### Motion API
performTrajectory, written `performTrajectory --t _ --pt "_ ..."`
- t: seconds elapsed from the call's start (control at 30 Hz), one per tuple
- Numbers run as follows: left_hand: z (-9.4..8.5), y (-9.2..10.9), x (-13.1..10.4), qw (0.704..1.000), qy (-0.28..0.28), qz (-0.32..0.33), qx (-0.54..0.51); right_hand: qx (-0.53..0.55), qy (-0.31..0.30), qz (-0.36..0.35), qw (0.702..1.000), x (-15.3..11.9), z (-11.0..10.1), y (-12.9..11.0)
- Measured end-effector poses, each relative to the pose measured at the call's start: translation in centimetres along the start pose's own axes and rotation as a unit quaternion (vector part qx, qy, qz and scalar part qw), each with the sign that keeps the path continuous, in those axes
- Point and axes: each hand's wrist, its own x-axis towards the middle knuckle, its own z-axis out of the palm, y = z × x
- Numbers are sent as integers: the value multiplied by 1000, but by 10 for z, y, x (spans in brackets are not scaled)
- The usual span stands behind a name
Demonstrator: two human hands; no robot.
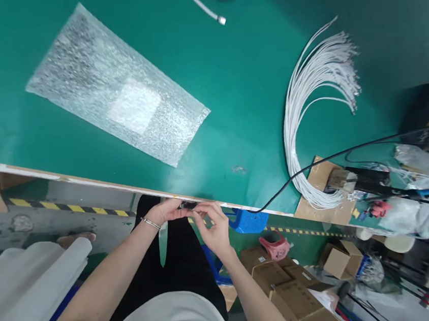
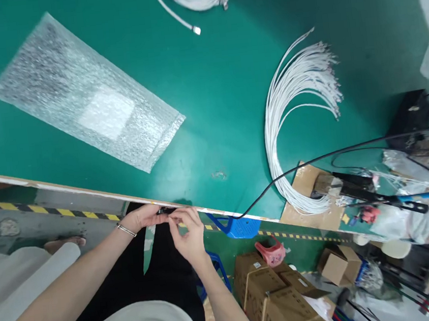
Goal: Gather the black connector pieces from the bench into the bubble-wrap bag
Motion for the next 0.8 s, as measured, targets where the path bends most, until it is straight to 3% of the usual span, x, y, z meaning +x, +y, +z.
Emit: performTrajectory --t 0.13,0.23,0.37,0.47,0.6,0.8 --pt "29 -8 -34 1000 19 -1 24 25 75 46 996 25 -14 13" --pt "52 -17 -66 998 40 24 38 58 93 60 992 80 -10 15" --pt "80 -19 -107 993 59 92 43 95 77 61 991 163 12 -14" --pt "100 -10 -137 986 56 148 42 110 66 48 991 192 30 -48" --pt "130 5 -163 978 32 204 25 118 56 1 991 182 41 -82" --pt "181 28 -178 962 -11 272 -20 105 22 -126 986 130 29 -124"
